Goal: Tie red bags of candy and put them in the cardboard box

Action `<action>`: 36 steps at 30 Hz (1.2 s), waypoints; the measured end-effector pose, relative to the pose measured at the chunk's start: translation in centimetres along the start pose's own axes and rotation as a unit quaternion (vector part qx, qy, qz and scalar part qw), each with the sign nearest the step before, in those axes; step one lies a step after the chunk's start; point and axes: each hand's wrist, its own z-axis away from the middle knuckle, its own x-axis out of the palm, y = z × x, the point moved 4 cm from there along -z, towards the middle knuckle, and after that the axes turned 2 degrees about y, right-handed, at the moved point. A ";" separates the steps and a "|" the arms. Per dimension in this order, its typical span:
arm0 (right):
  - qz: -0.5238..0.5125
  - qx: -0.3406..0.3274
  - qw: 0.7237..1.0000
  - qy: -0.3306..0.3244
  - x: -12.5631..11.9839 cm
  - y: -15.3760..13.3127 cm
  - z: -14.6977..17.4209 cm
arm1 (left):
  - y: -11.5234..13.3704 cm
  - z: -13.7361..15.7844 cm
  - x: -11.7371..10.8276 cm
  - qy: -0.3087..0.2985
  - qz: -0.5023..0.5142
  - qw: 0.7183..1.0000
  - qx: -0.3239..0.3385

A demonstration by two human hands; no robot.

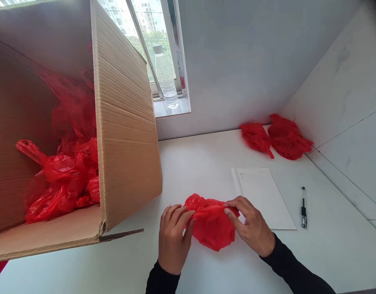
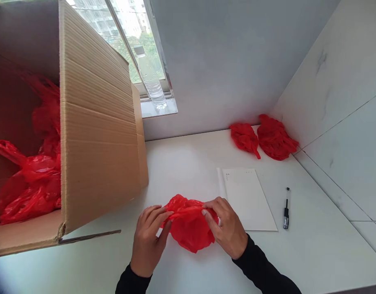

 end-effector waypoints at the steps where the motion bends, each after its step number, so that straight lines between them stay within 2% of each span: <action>1: -0.005 0.020 0.999 0.029 -0.7 0.6 0.0 | -0.4 0.0 -0.5 0.013 0.002 1.000 -0.024; 4: -0.013 0.073 0.993 0.088 -2.3 2.1 0.2 | -0.7 0.3 -2.0 0.043 0.013 0.993 -0.111; 7: -0.022 0.059 0.994 0.085 -2.3 1.5 0.4 | 0.6 0.4 -2.2 0.039 0.031 0.986 -0.161; 10: 0.001 0.014 0.997 0.069 -1.6 -0.7 0.5 | 2.1 0.0 -2.1 0.042 0.024 0.988 -0.145; 12: 0.033 -0.028 0.995 0.091 -1.6 -2.5 0.7 | 2.5 -0.2 -2.4 0.061 0.027 0.985 -0.157; 15: 0.070 -0.131 0.975 0.165 -2.2 -5.5 1.2 | 2.3 -0.1 -3.0 0.063 0.119 0.960 -0.247; 16: 0.067 -0.171 0.969 0.164 -2.1 -6.4 1.4 | 2.3 0.1 -3.1 0.062 0.165 0.943 -0.282; 18: 0.059 -0.242 0.964 0.092 -1.3 -7.9 1.5 | 2.5 0.4 -3.3 0.061 0.242 0.909 -0.335; 20: 0.088 -0.269 0.959 -0.003 0.1 -8.4 1.3 | 2.7 0.6 -3.3 0.063 0.274 0.891 -0.356; 22: 0.155 -0.244 0.955 -0.060 1.2 -8.0 1.1 | 2.9 0.7 -3.4 0.071 0.279 0.890 -0.354; 24: 0.202 -0.189 0.956 -0.098 1.7 -7.2 1.1 | 2.8 0.8 -3.5 0.092 0.280 0.892 -0.343; 27: 0.212 -0.101 0.959 -0.157 1.7 -6.3 1.7 | 2.5 1.1 -3.5 0.109 0.275 0.894 -0.335; 29: 0.214 -0.074 0.959 -0.170 1.5 -6.3 2.1 | 2.6 1.3 -3.5 0.110 0.235 0.915 -0.310; 32: 0.249 -0.081 0.952 -0.161 1.2 -6.6 2.2 | 3.3 1.5 -4.1 0.130 0.151 0.949 -0.245; 34: 0.283 -0.061 0.943 -0.161 1.2 -6.2 1.9 | 3.8 1.6 -4.3 0.120 0.157 0.950 -0.243; 36: 0.305 -0.031 0.937 -0.166 1.4 -5.6 1.6 | 4.2 1.7 -4.3 0.087 0.209 0.936 -0.268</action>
